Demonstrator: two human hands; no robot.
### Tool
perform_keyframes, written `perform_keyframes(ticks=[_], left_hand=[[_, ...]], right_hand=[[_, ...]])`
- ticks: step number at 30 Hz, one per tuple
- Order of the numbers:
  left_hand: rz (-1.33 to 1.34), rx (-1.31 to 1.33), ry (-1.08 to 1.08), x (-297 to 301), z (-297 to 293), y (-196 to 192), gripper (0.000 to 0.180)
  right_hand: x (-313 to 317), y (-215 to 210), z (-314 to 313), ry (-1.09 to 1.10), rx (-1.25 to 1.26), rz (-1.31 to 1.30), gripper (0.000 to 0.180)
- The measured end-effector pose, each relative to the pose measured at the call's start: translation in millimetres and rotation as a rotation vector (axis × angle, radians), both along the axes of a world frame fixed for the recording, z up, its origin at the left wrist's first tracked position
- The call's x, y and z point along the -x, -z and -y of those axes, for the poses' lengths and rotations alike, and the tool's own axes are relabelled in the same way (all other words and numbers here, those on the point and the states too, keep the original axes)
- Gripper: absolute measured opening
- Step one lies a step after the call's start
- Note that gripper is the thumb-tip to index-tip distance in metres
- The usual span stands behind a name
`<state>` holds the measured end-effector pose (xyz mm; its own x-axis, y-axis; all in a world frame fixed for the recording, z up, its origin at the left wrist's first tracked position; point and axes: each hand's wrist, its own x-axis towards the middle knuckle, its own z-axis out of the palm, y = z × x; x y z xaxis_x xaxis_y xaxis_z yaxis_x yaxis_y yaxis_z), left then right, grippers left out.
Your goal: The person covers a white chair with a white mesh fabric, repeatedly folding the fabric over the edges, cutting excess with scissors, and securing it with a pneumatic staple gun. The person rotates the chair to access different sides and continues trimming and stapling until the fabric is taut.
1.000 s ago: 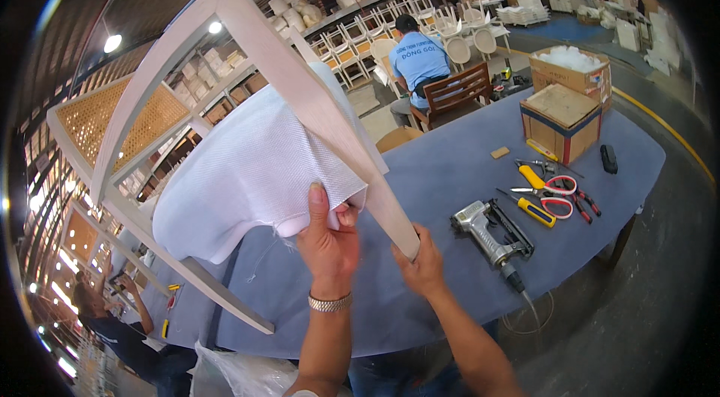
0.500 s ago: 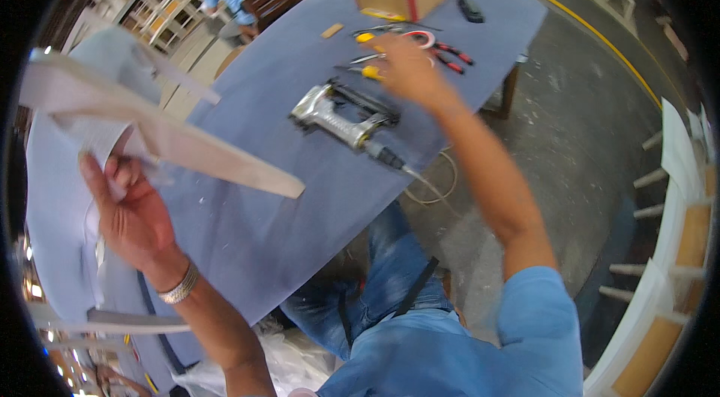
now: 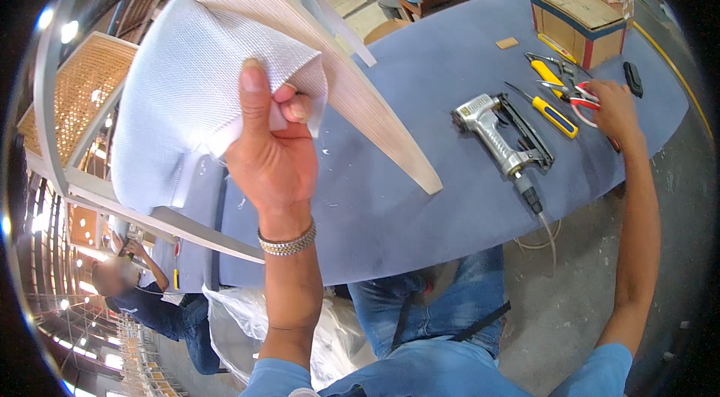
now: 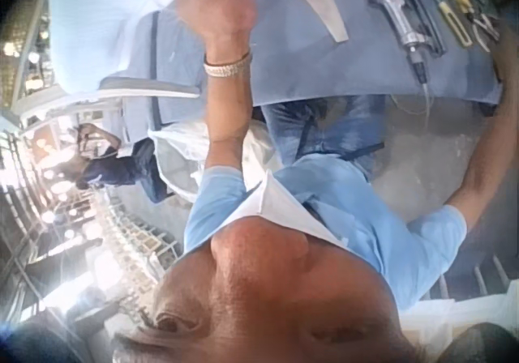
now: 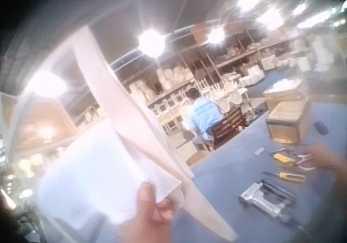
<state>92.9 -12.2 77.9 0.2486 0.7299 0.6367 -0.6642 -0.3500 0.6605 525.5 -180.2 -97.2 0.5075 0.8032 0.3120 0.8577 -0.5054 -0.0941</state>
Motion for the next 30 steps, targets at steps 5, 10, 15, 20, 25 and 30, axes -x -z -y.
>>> perform_keyframes(ticks=[5,10,15,20,25,30], left_hand=[[-0.012,-0.059,-0.034,-6,11,-5,0.023],[-0.011,0.004,-0.054,-9,14,-4,0.023],[-0.026,0.083,-0.084,-2,15,-2,0.021],[-0.05,0.046,-0.099,-1,21,-6,0.02],[-0.062,0.046,-0.123,1,23,-5,0.019],[-0.12,0.072,-0.165,5,28,-9,0.019]], right_hand=[[18,-26,40,-0.059,-0.578,-0.468,0.064],[169,-68,26,-0.529,-0.818,-1.161,0.067],[253,-78,-18,-0.984,-0.709,-1.208,0.048],[287,-80,-41,-1.16,-0.489,-1.363,0.05],[304,-84,-54,-1.218,-0.493,-1.543,0.051],[312,-98,-63,-1.259,-0.573,-1.495,0.05]])
